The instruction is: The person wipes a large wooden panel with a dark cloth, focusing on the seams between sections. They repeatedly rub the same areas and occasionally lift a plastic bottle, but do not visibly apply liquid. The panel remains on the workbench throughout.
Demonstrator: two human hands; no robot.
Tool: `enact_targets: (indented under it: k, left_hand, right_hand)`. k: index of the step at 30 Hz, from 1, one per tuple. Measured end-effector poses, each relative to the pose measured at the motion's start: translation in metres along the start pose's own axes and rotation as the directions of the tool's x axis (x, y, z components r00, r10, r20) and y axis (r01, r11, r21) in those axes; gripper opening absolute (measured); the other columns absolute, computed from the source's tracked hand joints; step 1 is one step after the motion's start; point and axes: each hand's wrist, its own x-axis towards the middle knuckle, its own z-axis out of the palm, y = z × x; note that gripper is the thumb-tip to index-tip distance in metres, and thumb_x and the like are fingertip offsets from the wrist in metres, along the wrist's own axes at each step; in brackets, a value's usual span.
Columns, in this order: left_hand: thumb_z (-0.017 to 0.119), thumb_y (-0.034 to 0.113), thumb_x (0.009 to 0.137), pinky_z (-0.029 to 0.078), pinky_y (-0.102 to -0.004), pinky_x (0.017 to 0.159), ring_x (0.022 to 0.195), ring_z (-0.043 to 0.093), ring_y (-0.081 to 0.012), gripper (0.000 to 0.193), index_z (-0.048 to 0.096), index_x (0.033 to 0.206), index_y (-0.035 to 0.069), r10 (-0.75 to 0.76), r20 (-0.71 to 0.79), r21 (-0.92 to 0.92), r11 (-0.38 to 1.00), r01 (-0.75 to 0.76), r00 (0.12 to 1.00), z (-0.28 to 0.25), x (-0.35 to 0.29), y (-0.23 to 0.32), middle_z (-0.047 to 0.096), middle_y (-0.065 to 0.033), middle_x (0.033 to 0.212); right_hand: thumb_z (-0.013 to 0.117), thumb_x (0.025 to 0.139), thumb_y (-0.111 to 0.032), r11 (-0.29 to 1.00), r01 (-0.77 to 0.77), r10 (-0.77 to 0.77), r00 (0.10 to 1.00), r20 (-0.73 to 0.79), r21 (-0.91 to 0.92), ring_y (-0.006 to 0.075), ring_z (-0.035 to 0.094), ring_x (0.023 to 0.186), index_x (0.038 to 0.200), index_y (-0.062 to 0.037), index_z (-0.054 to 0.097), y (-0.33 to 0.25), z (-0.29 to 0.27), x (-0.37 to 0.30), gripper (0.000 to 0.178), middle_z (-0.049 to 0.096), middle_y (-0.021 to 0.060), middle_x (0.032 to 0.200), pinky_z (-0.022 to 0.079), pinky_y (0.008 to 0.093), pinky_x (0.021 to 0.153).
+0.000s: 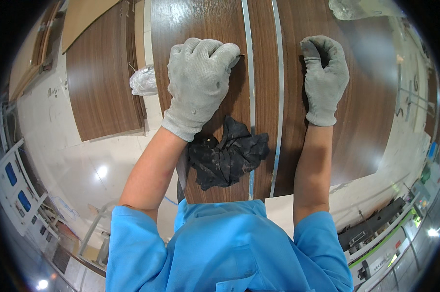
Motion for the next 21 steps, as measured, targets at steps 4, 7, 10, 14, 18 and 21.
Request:
enact_targets:
  k: [4, 7, 10, 14, 18, 21]
  left_hand:
    - [0.078, 0.01, 0.082, 0.046, -0.0375, 0.083, 0.092, 0.063, -0.0226, 0.024, 0.075, 0.104, 0.017, -0.017, -0.017, 0.009, 1.0, 0.017, 1.0, 0.005, 0.004, -0.002, 0.07, -0.0002, 0.095]
    - [0.073, 0.008, 0.08, 0.045, -0.0397, 0.078, 0.086, 0.062, -0.0227, 0.022, 0.069, 0.098, 0.019, 0.019, -0.059, 0.015, 1.0, -0.018, 0.998, 0.01, 0.008, -0.006, 0.066, 0.0, 0.091]
    - [0.073, 0.007, 0.08, 0.046, -0.0399, 0.078, 0.087, 0.063, -0.0232, 0.022, 0.07, 0.098, 0.018, 0.051, -0.057, 0.04, 0.998, -0.049, 0.997, 0.011, 0.012, -0.008, 0.067, -0.0006, 0.092]
    - [0.073, 0.002, 0.079, 0.048, -0.0379, 0.084, 0.094, 0.063, -0.0245, 0.03, 0.074, 0.105, 0.016, 0.009, 0.01, 0.05, 0.999, -0.009, 1.0, 0.007, 0.014, -0.005, 0.07, -0.0021, 0.097]
    - [0.073, 0.002, 0.078, 0.049, -0.0384, 0.085, 0.095, 0.064, -0.025, 0.03, 0.074, 0.105, 0.015, 0.002, -0.004, 0.037, 0.999, -0.002, 1.0, 0.008, 0.019, -0.007, 0.071, -0.0026, 0.097]
    - [0.073, 0.004, 0.079, 0.046, -0.0396, 0.079, 0.089, 0.063, -0.0244, 0.025, 0.071, 0.099, 0.017, 0.042, -0.04, 0.029, 0.999, -0.041, 0.998, 0.013, 0.022, -0.011, 0.068, -0.001, 0.093]
  right_hand:
    - [0.078, 0.093, -0.011, 0.999, -0.031, 0.031, 0.999, 0.007, 0.014, 0.0067, 0.066, 0.078, 0.101, -0.0083, 0.074, 0.0, -0.002, 0.0, 0.009, 0.074, -0.0004, 0.089, 0.055, 0.023, 0.071]
    - [0.077, 0.092, -0.01, 1.0, -0.031, 0.031, 0.999, 0.019, -0.003, 0.0066, 0.067, 0.078, 0.101, -0.0084, 0.074, 0.0, -0.004, -0.001, 0.009, 0.074, -0.0007, 0.089, 0.055, 0.0226, 0.072]
    - [0.076, 0.093, -0.007, 1.0, 0.009, -0.009, 1.0, 0.028, 0.002, 0.0066, 0.067, 0.078, 0.102, -0.0083, 0.074, -0.001, -0.005, -0.001, 0.01, 0.074, -0.0008, 0.09, 0.055, 0.0223, 0.072]
    - [0.075, 0.092, -0.004, 0.998, -0.045, 0.044, 0.998, 0.041, 0.038, 0.0064, 0.068, 0.079, 0.104, -0.0083, 0.074, -0.003, -0.005, 0.0, 0.012, 0.075, -0.0005, 0.091, 0.056, 0.0223, 0.072]
    - [0.075, 0.092, -0.003, 0.997, -0.046, 0.043, 0.998, 0.043, 0.069, 0.0058, 0.067, 0.079, 0.104, -0.0083, 0.074, -0.004, -0.006, -0.001, 0.013, 0.075, -0.0005, 0.091, 0.055, 0.0224, 0.071]
    - [0.076, 0.094, -0.01, 0.995, -0.083, 0.079, 0.995, 0.068, 0.054, 0.0071, 0.066, 0.084, 0.105, -0.0061, 0.073, -0.005, -0.008, -0.002, 0.012, 0.073, 0.0003, 0.095, 0.055, 0.0238, 0.078]
